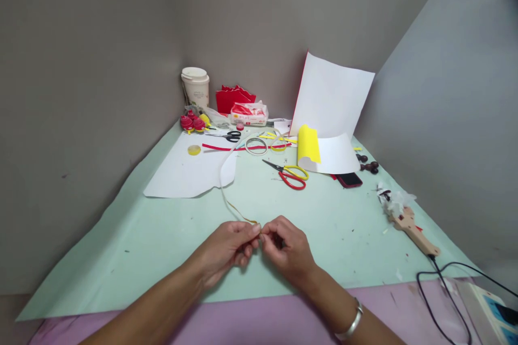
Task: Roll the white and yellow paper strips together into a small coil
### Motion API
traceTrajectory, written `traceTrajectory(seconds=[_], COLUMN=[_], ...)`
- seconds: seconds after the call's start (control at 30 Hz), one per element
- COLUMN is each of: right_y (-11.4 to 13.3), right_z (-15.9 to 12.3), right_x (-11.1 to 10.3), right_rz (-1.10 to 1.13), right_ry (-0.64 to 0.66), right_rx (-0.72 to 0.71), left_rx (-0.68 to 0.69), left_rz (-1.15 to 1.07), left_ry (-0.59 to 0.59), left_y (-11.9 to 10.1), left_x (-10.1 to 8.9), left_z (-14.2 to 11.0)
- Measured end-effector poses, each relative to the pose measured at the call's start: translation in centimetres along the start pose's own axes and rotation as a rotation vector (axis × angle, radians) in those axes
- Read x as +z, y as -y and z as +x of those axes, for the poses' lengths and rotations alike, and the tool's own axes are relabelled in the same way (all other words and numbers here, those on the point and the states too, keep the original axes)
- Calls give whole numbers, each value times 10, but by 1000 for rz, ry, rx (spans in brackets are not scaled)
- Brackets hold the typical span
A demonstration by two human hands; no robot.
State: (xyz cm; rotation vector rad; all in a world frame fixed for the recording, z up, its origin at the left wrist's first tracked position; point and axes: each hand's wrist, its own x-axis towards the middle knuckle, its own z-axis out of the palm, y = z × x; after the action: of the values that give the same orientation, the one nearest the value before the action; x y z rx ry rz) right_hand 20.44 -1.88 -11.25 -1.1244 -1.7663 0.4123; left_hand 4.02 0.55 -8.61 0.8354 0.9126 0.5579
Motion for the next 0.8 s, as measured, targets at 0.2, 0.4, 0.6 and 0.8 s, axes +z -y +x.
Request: traceTrajectory(seconds=[0.2,0.4,0.6,0.8], right_y=[-3,-3,-4,-2], right_z=[1,2,3,3], right_x=[-3,-8,-10,-9], right_rz=[161,263,327,294], right_ry=[140,315,352,211], right_rx=[129,196,270,210], left_rx=[-53,-89,-98,-114], left_rz=[143,242,215,61], left_ry=[86,148,139,111], left_y=[-8,-15,-13,-9], left_x=[-11,-17,-18,-14], left_z=[-1,-3,-2,0])
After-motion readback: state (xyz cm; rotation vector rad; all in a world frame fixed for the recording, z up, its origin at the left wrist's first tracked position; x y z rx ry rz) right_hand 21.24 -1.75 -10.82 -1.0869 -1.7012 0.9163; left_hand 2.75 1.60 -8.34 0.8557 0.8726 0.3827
